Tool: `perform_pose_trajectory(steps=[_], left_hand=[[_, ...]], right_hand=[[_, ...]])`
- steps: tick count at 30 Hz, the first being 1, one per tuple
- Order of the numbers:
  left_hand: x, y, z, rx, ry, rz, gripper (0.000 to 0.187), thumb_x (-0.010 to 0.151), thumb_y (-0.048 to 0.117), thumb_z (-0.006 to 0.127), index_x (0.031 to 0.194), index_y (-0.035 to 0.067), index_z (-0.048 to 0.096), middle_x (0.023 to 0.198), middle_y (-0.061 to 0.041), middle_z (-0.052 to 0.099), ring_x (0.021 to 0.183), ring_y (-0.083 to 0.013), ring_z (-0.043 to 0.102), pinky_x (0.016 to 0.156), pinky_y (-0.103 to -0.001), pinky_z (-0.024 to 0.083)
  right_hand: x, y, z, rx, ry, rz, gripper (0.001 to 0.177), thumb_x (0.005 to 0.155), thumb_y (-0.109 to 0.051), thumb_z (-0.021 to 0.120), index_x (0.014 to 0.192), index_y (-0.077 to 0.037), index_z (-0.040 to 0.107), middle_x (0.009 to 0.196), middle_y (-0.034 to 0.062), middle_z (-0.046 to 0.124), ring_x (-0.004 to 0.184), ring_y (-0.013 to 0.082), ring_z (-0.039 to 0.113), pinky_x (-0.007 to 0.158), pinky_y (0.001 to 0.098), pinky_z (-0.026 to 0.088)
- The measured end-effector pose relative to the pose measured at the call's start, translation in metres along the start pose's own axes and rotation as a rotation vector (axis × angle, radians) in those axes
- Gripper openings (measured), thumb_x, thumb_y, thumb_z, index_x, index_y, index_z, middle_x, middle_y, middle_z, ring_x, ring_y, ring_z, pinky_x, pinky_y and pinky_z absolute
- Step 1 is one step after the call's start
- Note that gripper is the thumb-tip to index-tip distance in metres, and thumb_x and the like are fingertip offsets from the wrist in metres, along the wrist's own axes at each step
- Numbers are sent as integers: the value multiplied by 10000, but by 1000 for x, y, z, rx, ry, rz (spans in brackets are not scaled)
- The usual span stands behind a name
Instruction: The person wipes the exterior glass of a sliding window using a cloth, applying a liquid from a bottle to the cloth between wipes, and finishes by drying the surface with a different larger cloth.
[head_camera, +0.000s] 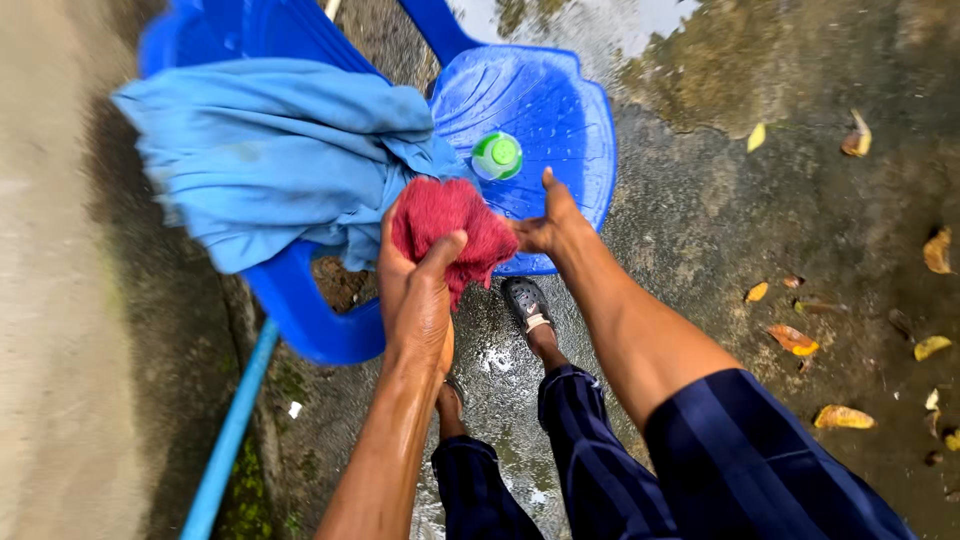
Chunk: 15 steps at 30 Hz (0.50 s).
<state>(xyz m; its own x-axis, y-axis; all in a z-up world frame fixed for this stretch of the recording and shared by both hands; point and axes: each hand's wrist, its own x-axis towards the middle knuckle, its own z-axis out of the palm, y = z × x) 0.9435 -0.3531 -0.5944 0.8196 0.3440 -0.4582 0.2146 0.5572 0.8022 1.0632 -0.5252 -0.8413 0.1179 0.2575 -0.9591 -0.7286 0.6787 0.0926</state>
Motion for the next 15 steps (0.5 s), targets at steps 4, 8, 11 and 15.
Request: perform_pose_trajectory(steps=[4, 8, 11, 15], left_hand=[[26, -9, 13, -42, -47, -7, 608, 846, -28, 684, 1429, 20, 517, 1314, -104, 641, 1160, -199, 648, 1028, -359, 524], [41, -21, 23, -75, -64, -21, 563, 857, -26, 673, 1406, 3, 551, 1276, -104, 655, 1128, -192, 655, 1000, -348, 543], [39, -23, 26, -84, -43, -17, 547, 857, -28, 676, 1390, 0, 558, 1287, -110, 660, 1149, -197, 666, 1020, -339, 544], [22, -19, 25, -91, 40, -62, 579, 841, -17, 663, 1405, 44, 545, 1269, -96, 651, 1109, -201, 655, 936, -371, 556]], right_hand=[[70, -24, 21, 2, -158, -67, 1010, 929, -716, 456, 1564, 23, 189, 1395, 383, 506, 1287, 514, 569, 1088, 683, 450], [123, -40, 19, -123, -452, -107, 720, 926, -547, 552, 1418, -26, 484, 1340, 296, 590, 1161, 461, 643, 1052, 629, 514], [114, -48, 21, -101, -399, -45, 580, 972, -394, 581, 1338, 48, 498, 1290, 323, 588, 1085, 465, 667, 1035, 612, 545], [60, -45, 24, 120, -250, -102, 452, 908, -215, 634, 1263, 43, 526, 1173, 267, 662, 1035, 416, 717, 995, 616, 552]])
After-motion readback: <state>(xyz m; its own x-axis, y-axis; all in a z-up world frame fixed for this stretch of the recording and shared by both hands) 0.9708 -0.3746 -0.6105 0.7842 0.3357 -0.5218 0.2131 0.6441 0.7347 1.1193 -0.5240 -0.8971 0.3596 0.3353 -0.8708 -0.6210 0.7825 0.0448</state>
